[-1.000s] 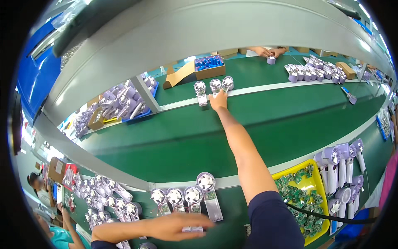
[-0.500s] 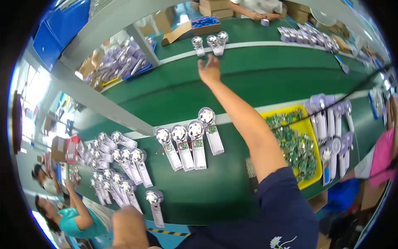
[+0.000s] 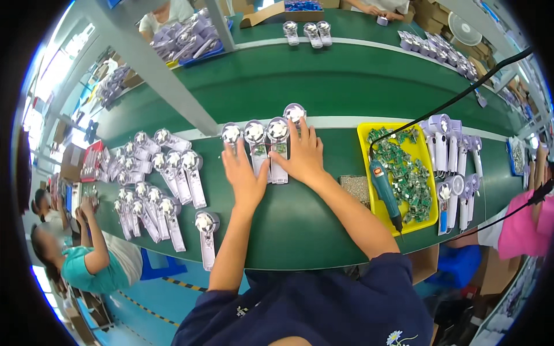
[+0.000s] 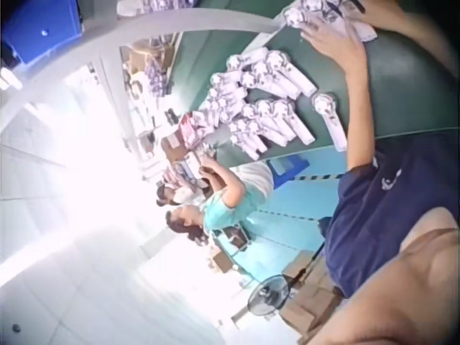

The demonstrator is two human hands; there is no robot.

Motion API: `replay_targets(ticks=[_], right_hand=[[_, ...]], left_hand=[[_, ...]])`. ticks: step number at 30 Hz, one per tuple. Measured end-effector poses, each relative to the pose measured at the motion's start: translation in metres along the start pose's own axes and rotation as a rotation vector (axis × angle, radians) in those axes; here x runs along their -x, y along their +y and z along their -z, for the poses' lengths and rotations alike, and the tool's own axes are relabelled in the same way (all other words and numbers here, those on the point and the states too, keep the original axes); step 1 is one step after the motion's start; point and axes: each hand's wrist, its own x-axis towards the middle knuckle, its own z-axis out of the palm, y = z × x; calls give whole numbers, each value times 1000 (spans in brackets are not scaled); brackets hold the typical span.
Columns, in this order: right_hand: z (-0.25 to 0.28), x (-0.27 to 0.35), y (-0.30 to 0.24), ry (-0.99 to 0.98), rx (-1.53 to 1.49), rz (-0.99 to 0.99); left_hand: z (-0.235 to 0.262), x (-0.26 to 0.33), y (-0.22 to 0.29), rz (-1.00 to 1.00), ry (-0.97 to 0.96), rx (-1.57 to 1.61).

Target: Assemble mini handheld fans by installing PCB boards and using an electric screwdriver to secure them inside the plastic casing on a factory assembly line.

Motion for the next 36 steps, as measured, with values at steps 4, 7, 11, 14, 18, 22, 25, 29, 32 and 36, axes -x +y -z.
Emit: replay_targets(ticks=[4, 7, 11, 14, 18, 22, 25, 29, 32, 36], right_hand=[[-11, 10, 1, 70, -9, 46], [-11, 22, 4, 128, -53, 103], [-10, 24, 9, 147, -58, 107], [-6, 24, 13, 55, -32, 109], [1, 23, 15, -56, -22, 188], [7, 24, -1, -104, 35, 103], [11, 23, -1, -150, 58, 81], [16, 21, -2, -204, 94, 75], [14, 20, 5, -166, 109, 128], [10, 23, 9, -42, 128, 210]], left_hand=[[-14, -2, -10, 20, -26, -15], [-20, 2, -13, -34, 35, -6], [-17, 0, -8, -41, -27, -19], [-20, 1, -14, -88, 34, -19], [-18, -3, -6, -48, 41, -37], [-20, -7, -12, -57, 32, -42], [-19, -8, -8, -41, -16, -116], [-10, -14, -6, -61, -78, -188], [-13, -17, -17, -106, -93, -249], [-11, -20, -20, -106, -129, -227]])
